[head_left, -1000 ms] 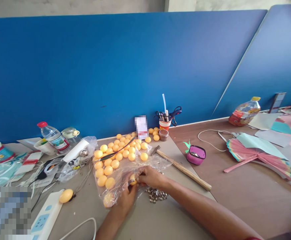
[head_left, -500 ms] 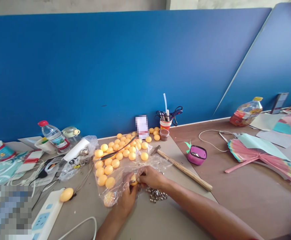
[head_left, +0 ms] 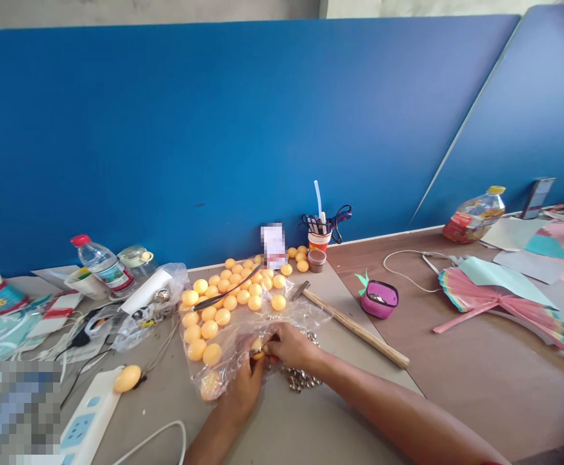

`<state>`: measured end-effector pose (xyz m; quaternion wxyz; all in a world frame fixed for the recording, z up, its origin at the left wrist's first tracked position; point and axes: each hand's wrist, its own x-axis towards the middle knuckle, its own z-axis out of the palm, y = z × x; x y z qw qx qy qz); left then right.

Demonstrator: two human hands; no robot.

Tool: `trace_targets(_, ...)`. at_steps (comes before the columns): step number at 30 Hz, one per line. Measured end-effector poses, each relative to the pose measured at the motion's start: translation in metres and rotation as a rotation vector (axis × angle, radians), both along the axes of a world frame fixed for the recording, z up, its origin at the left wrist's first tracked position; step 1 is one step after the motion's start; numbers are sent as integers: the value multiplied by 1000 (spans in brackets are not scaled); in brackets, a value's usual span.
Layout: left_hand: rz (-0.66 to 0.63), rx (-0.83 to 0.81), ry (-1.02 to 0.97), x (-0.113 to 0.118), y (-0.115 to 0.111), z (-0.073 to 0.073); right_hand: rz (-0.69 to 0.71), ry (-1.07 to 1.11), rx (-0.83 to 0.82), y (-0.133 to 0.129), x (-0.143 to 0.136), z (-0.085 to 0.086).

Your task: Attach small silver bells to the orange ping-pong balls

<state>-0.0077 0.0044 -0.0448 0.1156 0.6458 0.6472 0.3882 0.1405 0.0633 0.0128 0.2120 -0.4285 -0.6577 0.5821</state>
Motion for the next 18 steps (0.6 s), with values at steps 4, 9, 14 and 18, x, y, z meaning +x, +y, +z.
trace_targets(4,-55,-22,-16,2,-2,3,-14,5,0,-1,-1,-1)
trace_targets(9,-62,25,36,1,-3,5,-31,12,-17,-3,-1,-1)
trace_targets(14,-53,-4,43,0,-3,5,-28,3,-6,-1,-2,-7)
trace_targets(18,-40,-2,24,0,-2,5,-20,1,6,0,-2,-11)
